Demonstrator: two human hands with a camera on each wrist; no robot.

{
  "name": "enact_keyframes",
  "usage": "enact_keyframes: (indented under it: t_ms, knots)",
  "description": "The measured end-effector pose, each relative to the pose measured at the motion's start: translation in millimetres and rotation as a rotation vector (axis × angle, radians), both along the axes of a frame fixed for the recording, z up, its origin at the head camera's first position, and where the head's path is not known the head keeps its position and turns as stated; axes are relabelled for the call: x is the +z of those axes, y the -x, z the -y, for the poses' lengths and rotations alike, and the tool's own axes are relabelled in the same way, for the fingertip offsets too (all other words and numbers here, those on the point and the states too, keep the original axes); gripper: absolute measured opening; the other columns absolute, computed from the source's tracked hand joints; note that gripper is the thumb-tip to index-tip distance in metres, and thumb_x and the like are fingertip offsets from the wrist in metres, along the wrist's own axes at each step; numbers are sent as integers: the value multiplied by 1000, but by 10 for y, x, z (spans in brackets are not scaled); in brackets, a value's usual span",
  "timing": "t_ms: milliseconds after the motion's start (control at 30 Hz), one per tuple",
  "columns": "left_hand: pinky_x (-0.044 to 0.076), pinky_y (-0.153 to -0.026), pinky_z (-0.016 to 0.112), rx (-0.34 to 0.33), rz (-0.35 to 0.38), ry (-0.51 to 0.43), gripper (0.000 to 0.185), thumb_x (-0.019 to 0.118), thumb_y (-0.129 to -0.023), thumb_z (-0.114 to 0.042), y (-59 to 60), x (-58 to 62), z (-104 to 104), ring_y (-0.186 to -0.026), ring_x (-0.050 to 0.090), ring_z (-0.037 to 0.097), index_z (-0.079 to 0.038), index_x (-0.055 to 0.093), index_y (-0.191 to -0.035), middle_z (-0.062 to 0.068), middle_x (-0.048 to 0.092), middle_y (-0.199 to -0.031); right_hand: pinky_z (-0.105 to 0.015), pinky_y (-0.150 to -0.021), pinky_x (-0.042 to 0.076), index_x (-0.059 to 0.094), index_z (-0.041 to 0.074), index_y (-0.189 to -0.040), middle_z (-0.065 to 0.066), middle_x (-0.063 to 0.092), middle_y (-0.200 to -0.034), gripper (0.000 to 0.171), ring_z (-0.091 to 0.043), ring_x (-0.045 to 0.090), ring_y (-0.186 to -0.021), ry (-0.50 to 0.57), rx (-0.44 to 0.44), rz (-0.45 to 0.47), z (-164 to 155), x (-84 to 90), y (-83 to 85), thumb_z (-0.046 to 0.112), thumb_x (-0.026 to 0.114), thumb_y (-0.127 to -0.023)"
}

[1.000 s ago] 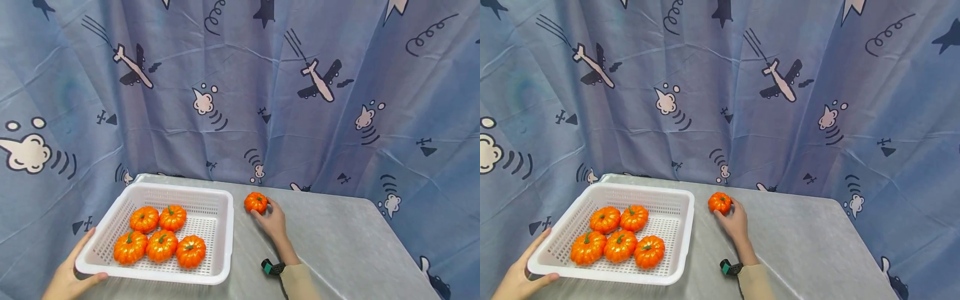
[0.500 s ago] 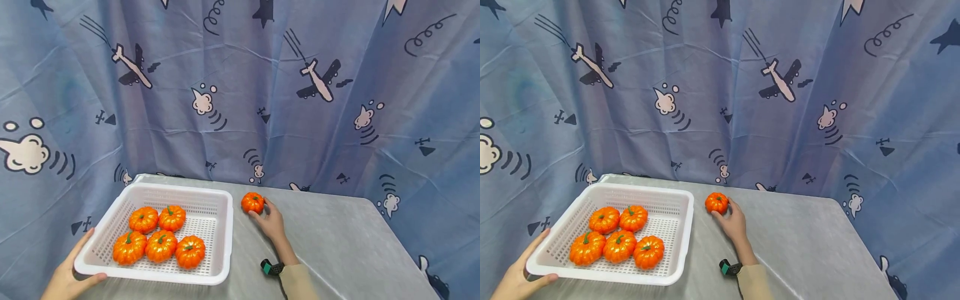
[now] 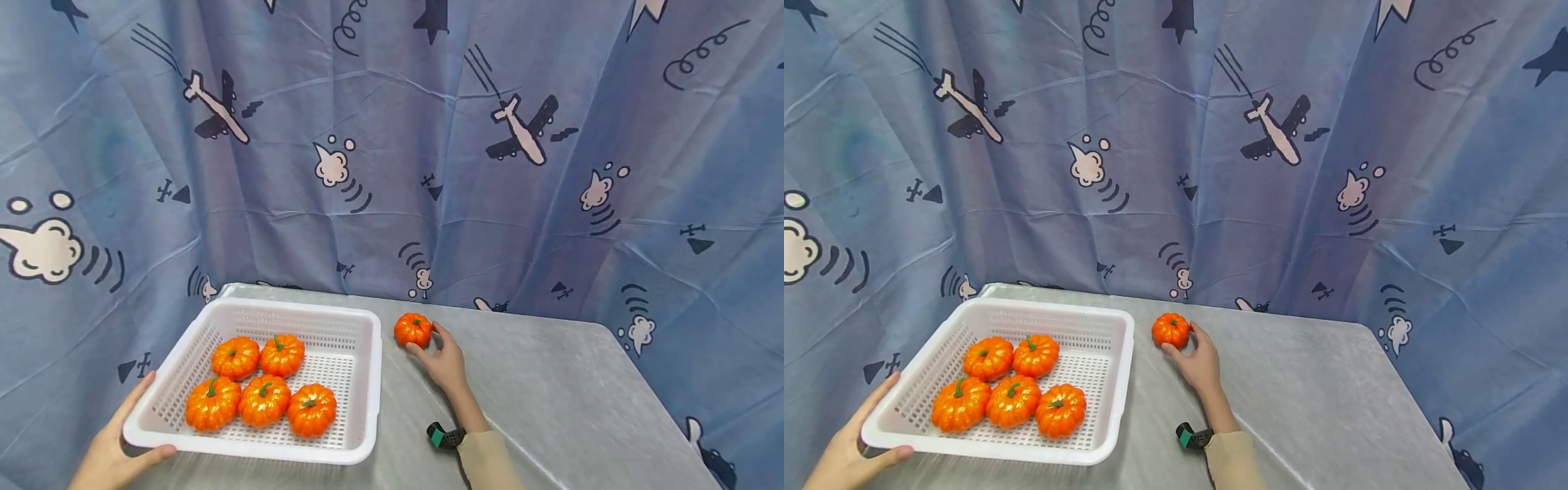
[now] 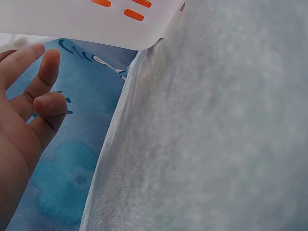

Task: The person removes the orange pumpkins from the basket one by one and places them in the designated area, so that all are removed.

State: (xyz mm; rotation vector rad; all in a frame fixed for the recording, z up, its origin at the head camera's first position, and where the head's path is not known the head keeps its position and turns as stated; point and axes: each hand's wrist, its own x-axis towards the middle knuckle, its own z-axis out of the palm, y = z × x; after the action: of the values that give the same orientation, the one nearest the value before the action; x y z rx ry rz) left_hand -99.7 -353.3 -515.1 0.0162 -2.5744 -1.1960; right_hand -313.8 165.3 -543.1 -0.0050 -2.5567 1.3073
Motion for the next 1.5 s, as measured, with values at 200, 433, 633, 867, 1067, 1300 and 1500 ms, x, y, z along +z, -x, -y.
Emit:
enact_keyframes:
  t_ms: [200, 433, 633, 867, 1067, 1300, 1500]
  knots:
    - [42, -74, 12, 21, 27, 28, 123, 95, -76, -13, 5, 0, 5, -97, 49, -14, -20, 19, -172, -29, 54, -135, -38, -76, 59, 55, 1, -151, -18, 60, -150, 74, -28, 66, -88, 67, -49, -36, -31, 45, -13, 35, 83, -93]
    - [46, -73, 17, 28, 54, 40, 124, 96, -76, -14, -10, 11, -1, -94, 50, -12, -17, 17, -172, -9, 62, -134, -21, -44, 32, 59, 14, -150, -17, 69, -116, 65, -4, 33, -42, 191, -50, -112, -8, 375, -107, 35, 84, -93]
    - [44, -72, 17, 27, 63, 36, 124, 95, -77, -15, -17, 7, 18, -93, 51, -11, -19, 16, -172, -24, 59, -131, -22, -41, 29, 62, 19, -147, -6, 59, -94, 60, -6, 32, -40, 255, 84, -239, 146, 773, -245, 25, 86, -92]
    - [43, -72, 17, 26, 105, 48, 125, 94, -79, -19, 1, 28, 32, -91, 52, -8, -18, 11, -173, 38, 53, -141, -21, -43, 30, 62, 17, -147, -10, 61, -138, 60, -5, 34, -42, 267, 280, -305, 389, 1104, -306, 17, 86, -91]
    - [44, -72, 18, 20, 122, 38, 125, 93, -81, -20, 5, 20, 44, -90, 51, -9, -18, 8, -173, 39, 52, -142, -23, -41, 30, 61, 21, -148, -4, 40, -56, 60, -5, 31, -39, 271, 444, -240, 602, 1293, -325, 17, 85, -92]
    - [44, -72, 17, 26, 117, 43, 125, 94, -80, -21, 19, 37, 32, -91, 50, -10, -19, 10, -173, 38, 53, -142, -24, -45, 31, 61, 19, -148, -9, 66, -114, 61, -6, 30, -44, 117, 588, -201, 880, 1477, -332, 23, 85, -92]
    - [44, -73, 17, 25, 146, 32, 124, 93, -83, -23, 26, 39, 19, -93, 49, -12, -19, 7, -173, 38, 51, -145, -23, -46, 31, 62, 17, -146, -19, 62, -106, 58, -7, 29, -44, 8, 721, -130, 1086, 1516, -289, 28, 84, -93]
